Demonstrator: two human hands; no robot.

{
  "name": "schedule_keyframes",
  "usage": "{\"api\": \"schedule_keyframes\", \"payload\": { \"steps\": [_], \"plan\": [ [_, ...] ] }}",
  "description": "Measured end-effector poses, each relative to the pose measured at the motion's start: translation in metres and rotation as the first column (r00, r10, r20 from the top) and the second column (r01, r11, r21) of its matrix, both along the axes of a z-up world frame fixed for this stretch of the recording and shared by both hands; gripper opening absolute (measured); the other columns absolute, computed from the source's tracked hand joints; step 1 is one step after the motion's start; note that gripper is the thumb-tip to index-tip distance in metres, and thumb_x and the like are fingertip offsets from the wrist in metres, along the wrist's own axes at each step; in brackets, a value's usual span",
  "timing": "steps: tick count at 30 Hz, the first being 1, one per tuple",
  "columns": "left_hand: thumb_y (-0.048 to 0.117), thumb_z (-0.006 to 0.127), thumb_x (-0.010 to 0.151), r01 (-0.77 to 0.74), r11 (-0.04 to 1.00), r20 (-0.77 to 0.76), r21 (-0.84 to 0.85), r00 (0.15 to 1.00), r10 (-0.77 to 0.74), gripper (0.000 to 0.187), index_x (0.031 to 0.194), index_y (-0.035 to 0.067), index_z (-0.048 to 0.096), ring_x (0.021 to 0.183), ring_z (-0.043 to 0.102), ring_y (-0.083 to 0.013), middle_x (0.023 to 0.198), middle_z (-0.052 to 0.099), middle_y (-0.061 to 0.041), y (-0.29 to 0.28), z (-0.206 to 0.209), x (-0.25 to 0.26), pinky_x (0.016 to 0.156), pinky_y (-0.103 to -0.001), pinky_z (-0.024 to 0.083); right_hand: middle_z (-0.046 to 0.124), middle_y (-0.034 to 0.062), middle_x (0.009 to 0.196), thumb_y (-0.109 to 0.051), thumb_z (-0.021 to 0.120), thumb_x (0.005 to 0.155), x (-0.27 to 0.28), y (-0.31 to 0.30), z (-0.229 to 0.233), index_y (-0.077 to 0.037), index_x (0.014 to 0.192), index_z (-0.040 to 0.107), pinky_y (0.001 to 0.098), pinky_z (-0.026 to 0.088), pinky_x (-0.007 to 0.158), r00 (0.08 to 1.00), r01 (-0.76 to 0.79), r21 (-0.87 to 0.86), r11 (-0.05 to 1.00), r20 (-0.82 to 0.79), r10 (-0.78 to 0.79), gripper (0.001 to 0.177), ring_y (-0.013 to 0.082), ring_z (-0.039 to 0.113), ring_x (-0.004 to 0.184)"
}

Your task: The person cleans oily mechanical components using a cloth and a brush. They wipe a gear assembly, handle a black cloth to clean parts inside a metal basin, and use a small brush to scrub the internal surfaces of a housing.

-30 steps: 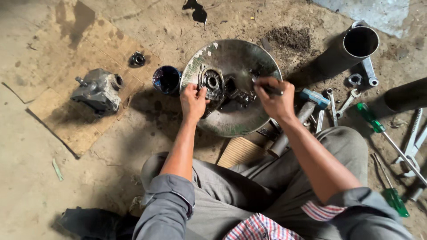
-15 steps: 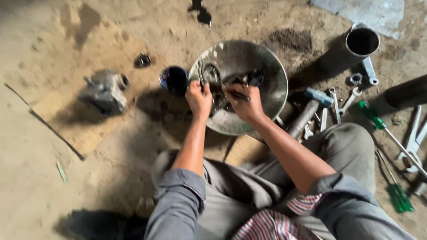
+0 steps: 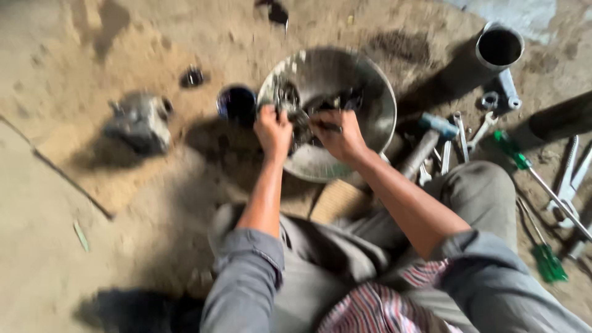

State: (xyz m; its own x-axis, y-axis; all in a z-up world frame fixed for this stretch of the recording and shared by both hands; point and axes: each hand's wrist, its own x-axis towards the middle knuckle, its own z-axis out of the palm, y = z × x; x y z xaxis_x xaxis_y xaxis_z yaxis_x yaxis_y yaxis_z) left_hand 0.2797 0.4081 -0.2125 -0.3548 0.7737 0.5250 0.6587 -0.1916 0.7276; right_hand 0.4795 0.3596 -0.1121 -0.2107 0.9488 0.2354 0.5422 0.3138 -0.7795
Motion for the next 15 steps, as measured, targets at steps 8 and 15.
{"api": "schedule_keyframes", "payload": {
  "steps": [8,15],
  "plan": [
    [-0.001,0.072,0.091,0.084,0.990,0.480,-0.112,0.877,-0.020,0.019,0.100,-0.007,0.056,0.066,0.072,-0.0174,0.085,0.071,-0.014,-0.002,0.029,-0.005,0.054,-0.031,0.061,0.076,0.0154,0.090,-0.001,0.076,0.076,0.067,-0.015,-0.031,-0.007,0.099,0.080,0.0362,0.058,0.070,0.988,-0.087,0.095,0.992,0.134,0.074,0.024,0.0282,0.074,0.080],
    [-0.003,0.068,0.092,0.191,0.976,0.635,-0.101,0.768,-0.084,0.022,0.108,-0.009,0.054,0.068,0.070,-0.0170,0.090,0.068,-0.015,-0.003,0.025,-0.002,0.055,-0.029,0.064,0.079,0.0130,0.096,-0.002,0.073,0.082,0.048,-0.006,-0.013,-0.008,0.102,0.080,0.0342,0.061,0.071,0.997,-0.074,0.035,0.997,0.021,0.073,0.023,0.0227,0.076,0.082]
  ]
}}
